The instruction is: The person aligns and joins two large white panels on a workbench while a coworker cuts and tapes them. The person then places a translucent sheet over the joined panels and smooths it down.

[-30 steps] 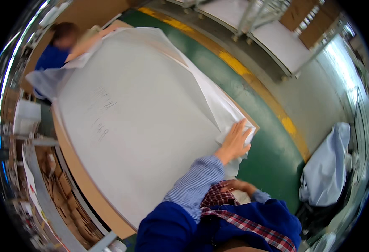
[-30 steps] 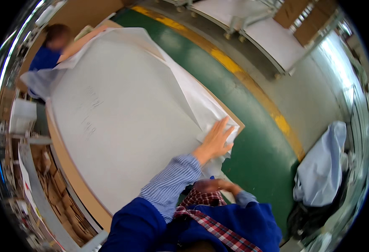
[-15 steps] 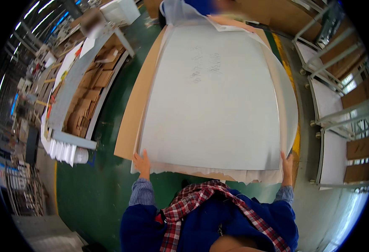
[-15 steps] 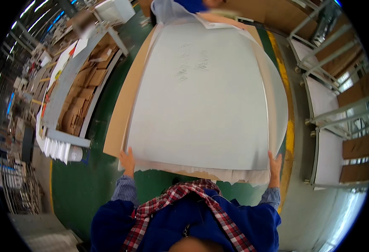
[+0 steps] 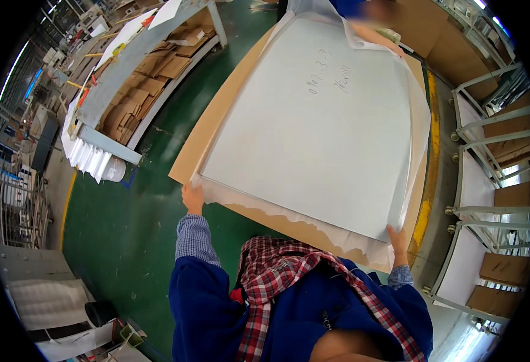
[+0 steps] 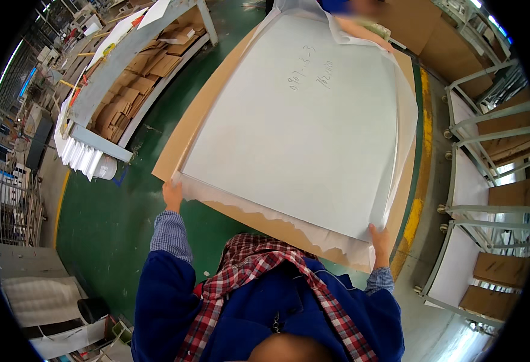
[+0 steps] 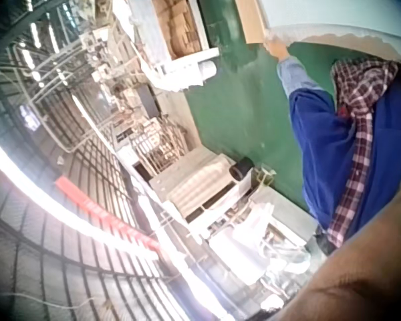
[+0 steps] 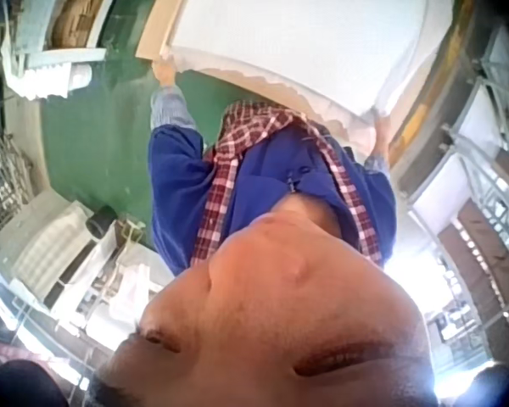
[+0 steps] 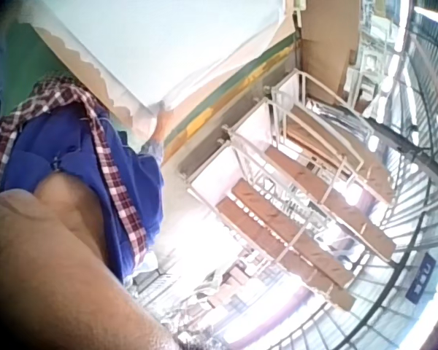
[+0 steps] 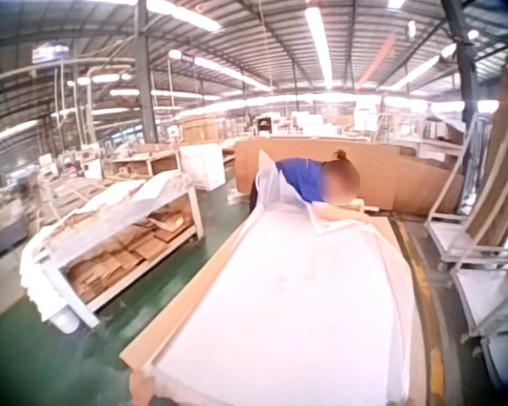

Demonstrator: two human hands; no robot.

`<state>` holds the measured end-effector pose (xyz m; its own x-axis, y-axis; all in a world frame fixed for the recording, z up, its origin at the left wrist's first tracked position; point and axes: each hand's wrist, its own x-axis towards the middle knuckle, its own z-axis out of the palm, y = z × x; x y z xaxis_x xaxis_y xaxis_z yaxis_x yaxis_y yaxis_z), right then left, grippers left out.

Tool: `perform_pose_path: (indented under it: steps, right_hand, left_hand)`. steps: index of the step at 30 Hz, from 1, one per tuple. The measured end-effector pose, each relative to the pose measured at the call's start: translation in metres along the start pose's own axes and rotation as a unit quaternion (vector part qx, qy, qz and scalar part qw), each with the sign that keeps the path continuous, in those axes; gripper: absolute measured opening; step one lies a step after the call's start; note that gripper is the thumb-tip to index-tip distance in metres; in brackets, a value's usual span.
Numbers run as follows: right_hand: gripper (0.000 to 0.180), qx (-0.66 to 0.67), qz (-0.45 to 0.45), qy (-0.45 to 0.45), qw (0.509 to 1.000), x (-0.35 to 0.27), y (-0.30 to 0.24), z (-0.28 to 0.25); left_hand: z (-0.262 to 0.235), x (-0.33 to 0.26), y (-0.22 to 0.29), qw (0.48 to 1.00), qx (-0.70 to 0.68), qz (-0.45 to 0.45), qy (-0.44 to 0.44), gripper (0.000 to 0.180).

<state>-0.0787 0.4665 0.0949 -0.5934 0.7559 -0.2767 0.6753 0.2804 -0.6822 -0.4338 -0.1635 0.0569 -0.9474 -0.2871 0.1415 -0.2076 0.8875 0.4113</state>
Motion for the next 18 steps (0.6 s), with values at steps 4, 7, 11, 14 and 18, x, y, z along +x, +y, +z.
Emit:
perform_pose_path:
  steps: [4, 7, 11, 14, 18]
  right_hand:
    - [0.056, -0.044, 0.012, 0.029, 0.999, -0.004, -0.004, 0.001]
    - [0.058, -0.352, 0.052, 0.179, 0.917, -0.019, -0.034, 0.005]
    - [0.039, -0.232, -0.150, 0.288, 0.917, -0.073, -0.139, 0.039]
    - [0.025, 0.151, 0.092, -0.078, 0.981, -0.096, -0.140, 0.117]
    - [0.031, 0.473, 0.296, -0.188, 0.808, -0.138, -0.207, 0.203]
  left_hand:
    - [-0.027, 0.023, 0.025, 0.993, 0.032, -0.036, -0.111, 0.061]
    - [-0.017, 0.039, 0.014, 0.992, 0.011, -0.016, -0.124, 0.054]
    - [0.000, 0.068, -0.008, 0.954, -0.143, 0.009, -0.263, 0.041]
    - [0.012, 0.076, -0.007, 0.896, -0.254, -0.063, -0.360, 0.030]
    - [-0.016, 0.074, 0.013, 0.836, -0.392, -0.143, -0.355, 0.014]
